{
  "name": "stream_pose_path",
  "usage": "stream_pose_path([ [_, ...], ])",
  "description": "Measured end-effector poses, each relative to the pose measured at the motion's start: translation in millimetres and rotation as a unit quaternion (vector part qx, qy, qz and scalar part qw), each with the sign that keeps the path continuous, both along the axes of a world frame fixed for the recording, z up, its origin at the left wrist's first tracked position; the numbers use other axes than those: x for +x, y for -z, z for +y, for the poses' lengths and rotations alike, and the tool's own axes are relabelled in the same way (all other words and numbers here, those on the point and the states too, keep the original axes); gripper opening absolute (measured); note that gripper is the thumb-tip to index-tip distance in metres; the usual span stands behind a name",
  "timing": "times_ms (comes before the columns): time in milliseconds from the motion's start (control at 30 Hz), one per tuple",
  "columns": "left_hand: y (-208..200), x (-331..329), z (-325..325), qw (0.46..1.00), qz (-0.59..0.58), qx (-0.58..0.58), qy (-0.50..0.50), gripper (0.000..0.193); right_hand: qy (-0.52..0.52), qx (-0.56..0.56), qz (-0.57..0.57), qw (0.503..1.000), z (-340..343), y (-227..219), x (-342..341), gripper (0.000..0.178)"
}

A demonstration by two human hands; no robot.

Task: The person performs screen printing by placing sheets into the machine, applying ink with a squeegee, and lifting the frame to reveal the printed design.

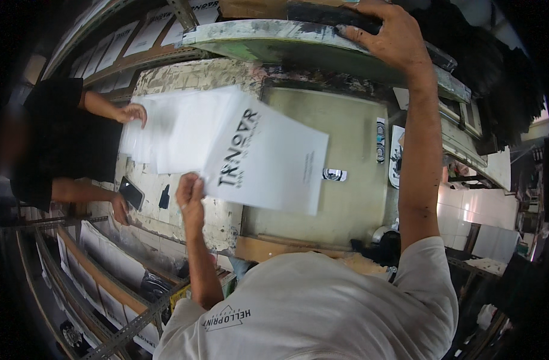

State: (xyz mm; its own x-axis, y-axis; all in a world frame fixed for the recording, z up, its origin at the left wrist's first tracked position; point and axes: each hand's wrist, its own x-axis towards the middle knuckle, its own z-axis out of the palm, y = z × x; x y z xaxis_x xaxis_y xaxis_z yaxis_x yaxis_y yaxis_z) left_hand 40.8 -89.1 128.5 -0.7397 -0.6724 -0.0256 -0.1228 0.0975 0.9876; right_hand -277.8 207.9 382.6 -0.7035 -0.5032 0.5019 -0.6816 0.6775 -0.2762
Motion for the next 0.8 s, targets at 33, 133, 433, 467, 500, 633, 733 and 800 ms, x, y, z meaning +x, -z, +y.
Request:
stream_pose_path([
  [33,2,20,-12,1.000,0.012,-0.005,-0.013,0.004,-0.010,0.000,0.005,1.000,1,0,-1,0.046],
  [133,12,85,-41,0.999,0.000,-0.014,-0.043,0.005,-0.033,0.003,0.052,0.998,-4,9,-7,0.045],
  [433,53,196,-79,0.991,-0.068,-0.036,-0.107,0.002,-0.004,0.049,0.052,0.997,10,29,-36,0.053],
  [467,60,205,-83,0.991,-0.071,-0.035,-0.112,0.002,0.000,0.046,0.062,0.997,8,29,-34,0.054],
  [500,66,212,-85,0.990,-0.073,-0.033,-0.114,0.003,0.011,0.050,0.040,0.998,10,32,-42,0.056],
  [633,80,227,-89,0.985,-0.095,-0.020,-0.141,0.004,0.015,0.068,0.082,0.994,14,36,-56,0.058],
  [733,86,234,-88,0.983,-0.096,-0.046,-0.150,0.008,0.001,0.066,0.033,0.997,6,29,-49,0.059],
  [800,95,238,-90,0.978,-0.099,-0.050,-0.174,0.012,-0.004,0.054,0.037,0.998,6,28,-44,0.057],
])
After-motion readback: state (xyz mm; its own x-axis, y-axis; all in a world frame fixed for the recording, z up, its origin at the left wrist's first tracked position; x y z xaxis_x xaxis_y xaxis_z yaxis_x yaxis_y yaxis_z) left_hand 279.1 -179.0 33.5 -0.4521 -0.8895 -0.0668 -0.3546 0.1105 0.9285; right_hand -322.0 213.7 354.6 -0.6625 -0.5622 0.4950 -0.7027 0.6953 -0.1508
